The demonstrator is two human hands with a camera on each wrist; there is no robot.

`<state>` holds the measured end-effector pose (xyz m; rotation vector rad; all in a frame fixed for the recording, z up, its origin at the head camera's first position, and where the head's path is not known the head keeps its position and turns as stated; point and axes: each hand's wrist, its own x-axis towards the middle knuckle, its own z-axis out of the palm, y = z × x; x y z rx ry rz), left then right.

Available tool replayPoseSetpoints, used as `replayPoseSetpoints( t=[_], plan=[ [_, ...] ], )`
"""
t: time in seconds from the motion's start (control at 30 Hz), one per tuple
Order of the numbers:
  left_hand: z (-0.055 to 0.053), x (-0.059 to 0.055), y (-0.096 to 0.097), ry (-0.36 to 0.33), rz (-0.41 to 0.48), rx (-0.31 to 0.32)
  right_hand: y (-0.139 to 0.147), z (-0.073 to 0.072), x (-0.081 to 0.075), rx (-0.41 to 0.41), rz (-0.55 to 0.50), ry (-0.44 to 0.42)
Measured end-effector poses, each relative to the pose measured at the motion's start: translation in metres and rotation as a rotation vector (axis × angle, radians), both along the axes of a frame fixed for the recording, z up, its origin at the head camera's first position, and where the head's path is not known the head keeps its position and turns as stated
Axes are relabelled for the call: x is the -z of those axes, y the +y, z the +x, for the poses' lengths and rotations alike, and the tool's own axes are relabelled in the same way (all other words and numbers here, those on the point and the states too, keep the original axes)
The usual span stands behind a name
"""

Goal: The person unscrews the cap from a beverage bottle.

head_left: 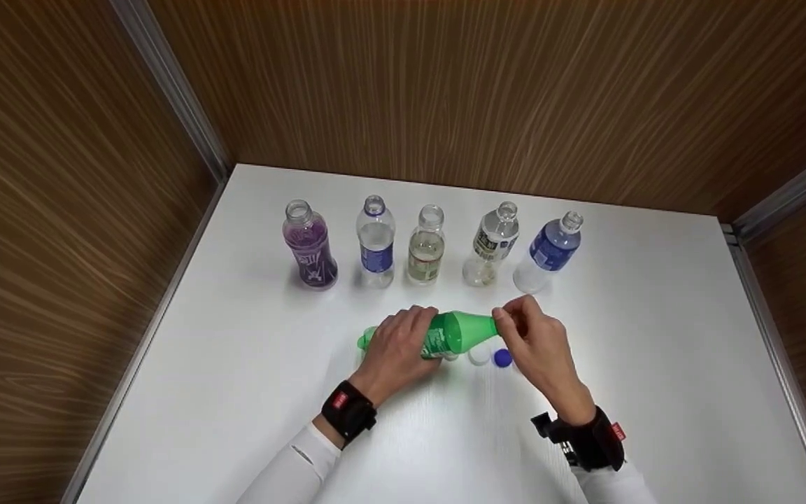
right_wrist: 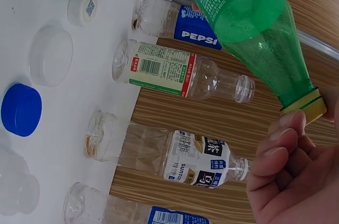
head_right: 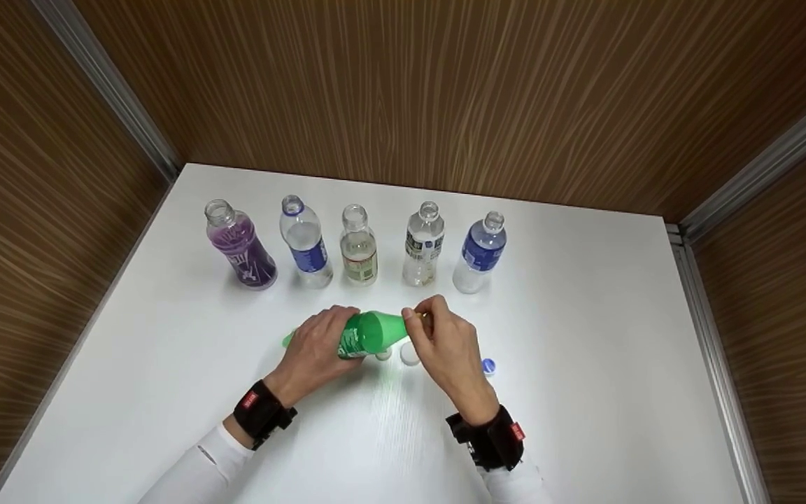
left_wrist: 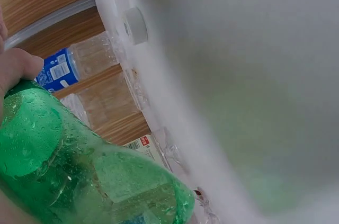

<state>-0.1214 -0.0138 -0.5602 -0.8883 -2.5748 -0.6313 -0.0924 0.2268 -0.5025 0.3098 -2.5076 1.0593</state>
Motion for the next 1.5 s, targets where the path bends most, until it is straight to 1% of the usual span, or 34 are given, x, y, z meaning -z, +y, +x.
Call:
replayPoseSetpoints(
  t=[0.1,0.2,0.37,0.5,0.63,0.8,0.9,0.97,1.03,1.1,1.23,1.33,1.4,1.5],
  plan=[
    [0.0001,-0.0003,-0.0004,-0.027,0.016,0.011,-0.0002,0.0005,-0.0002,-0.024,-0.019,0.005],
    [0.0001,-0.0013,-0.0009,-0.077,0.044,0.032,-0.0009,0.0017,-0.0019,-0.048,-0.040,0.011],
    [0.0007,-0.0030,-0.0014,-0.188,0.099,0.083,-0.0016,0.0032,-0.0055,-0.091,-0.066,0.016],
    [0.0010,-0.0044,-0.0017,-0.290,0.135,0.122,-0.0012,0.0035,-0.0073,-0.134,-0.083,0.012],
    [0.0018,-0.0052,-0.0030,-0.378,0.158,0.144,-0.0003,0.0035,-0.0068,-0.170,-0.085,0.033],
    [0.0028,-0.0061,-0.0042,-0.458,0.188,0.159,0.0007,0.0033,-0.0059,-0.192,-0.080,0.041],
    [0.0033,-0.0063,-0.0043,-0.484,0.197,0.162,0.0007,0.0034,-0.0060,-0.190,-0.078,0.041],
    [0.0034,-0.0064,-0.0039,-0.474,0.193,0.160,0.0005,0.0036,-0.0061,-0.178,-0.079,0.036],
    [0.0029,-0.0055,-0.0030,-0.430,0.177,0.151,0.0002,0.0037,-0.0060,-0.153,-0.076,0.027],
    [0.0022,-0.0042,-0.0019,-0.357,0.152,0.129,0.0001,0.0035,-0.0053,-0.114,-0.065,0.012],
    [0.0015,-0.0020,-0.0004,-0.173,0.080,0.059,0.0003,0.0028,-0.0025,-0.041,-0.029,-0.028],
    [0.0017,-0.0007,-0.0003,-0.077,0.034,0.019,0.0000,0.0026,-0.0010,-0.017,-0.017,-0.044],
    [0.0018,0.0005,-0.0003,-0.046,0.020,0.007,-0.0003,0.0024,-0.0005,-0.012,-0.017,-0.042],
    [0.0019,0.0010,-0.0004,-0.039,0.025,0.009,-0.0008,0.0024,-0.0005,-0.027,-0.027,-0.024]
  ],
)
